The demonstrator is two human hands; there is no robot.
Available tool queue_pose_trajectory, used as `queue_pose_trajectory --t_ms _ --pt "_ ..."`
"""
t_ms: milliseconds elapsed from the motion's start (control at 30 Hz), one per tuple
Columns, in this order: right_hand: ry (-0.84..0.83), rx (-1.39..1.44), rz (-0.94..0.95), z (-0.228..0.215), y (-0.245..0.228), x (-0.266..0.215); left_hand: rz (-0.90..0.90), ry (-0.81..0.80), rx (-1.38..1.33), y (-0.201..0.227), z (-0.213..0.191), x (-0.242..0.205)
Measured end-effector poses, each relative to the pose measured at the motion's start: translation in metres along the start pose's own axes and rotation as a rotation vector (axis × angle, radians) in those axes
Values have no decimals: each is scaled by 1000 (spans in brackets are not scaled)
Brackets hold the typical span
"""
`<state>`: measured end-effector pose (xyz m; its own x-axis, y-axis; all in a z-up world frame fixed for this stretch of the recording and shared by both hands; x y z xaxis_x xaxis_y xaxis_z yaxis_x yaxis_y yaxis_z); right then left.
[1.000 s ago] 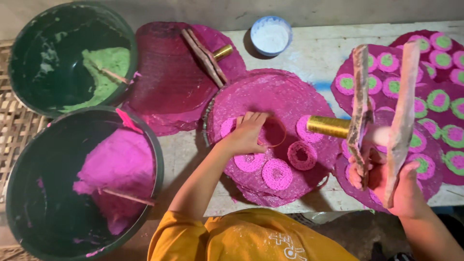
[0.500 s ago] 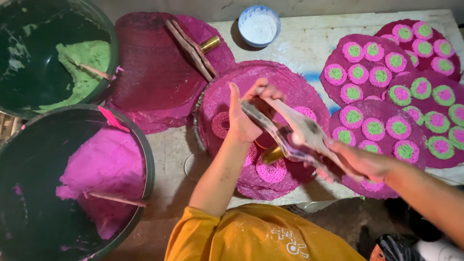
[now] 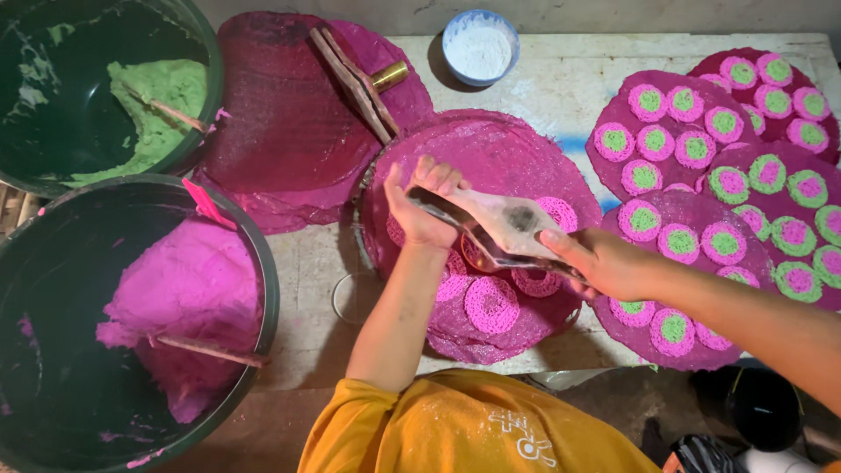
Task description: The person scoops pink and green paste into a manual extruder, then presses the extruder onto a circular base to form patterned coils.
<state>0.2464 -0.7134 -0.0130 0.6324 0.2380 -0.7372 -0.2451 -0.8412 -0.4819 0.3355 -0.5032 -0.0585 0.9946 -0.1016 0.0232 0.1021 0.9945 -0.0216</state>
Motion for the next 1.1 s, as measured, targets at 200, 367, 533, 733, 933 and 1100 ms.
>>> queue_pose_trajectory --t_ms 200,367,533,733,933,1100 --pt "242 -208 -3 -38 -1 -7 27 39 35 -21 -15 22" --pt "309 -234 -103 -31 -11 14 32 -126 111 1 15 37" --pt "309 -91 -247 -11 -25 21 25 -117 154 21 21 26" --pt "159 -73 -9 -12 39 17 -22 11 62 -18 -5 4" --pt "341 125 -181 -58 106 -23 -324 -10 1404 -21 7 -21" --pt "340 651 -541 -31 117 -55 -230 -388 2398 -35 25 -58"
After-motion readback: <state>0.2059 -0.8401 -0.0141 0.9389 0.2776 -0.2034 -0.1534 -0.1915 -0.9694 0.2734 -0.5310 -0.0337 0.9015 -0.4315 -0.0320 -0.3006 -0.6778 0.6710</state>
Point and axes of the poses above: each hand's wrist, its own x-axis towards the middle knuckle, its own z-axis out of the palm, y = z × x, the point moved 10 cm from there along x, towards the middle knuckle, and after that the axes turned 1 degree about -y, right-handed, at the moved point
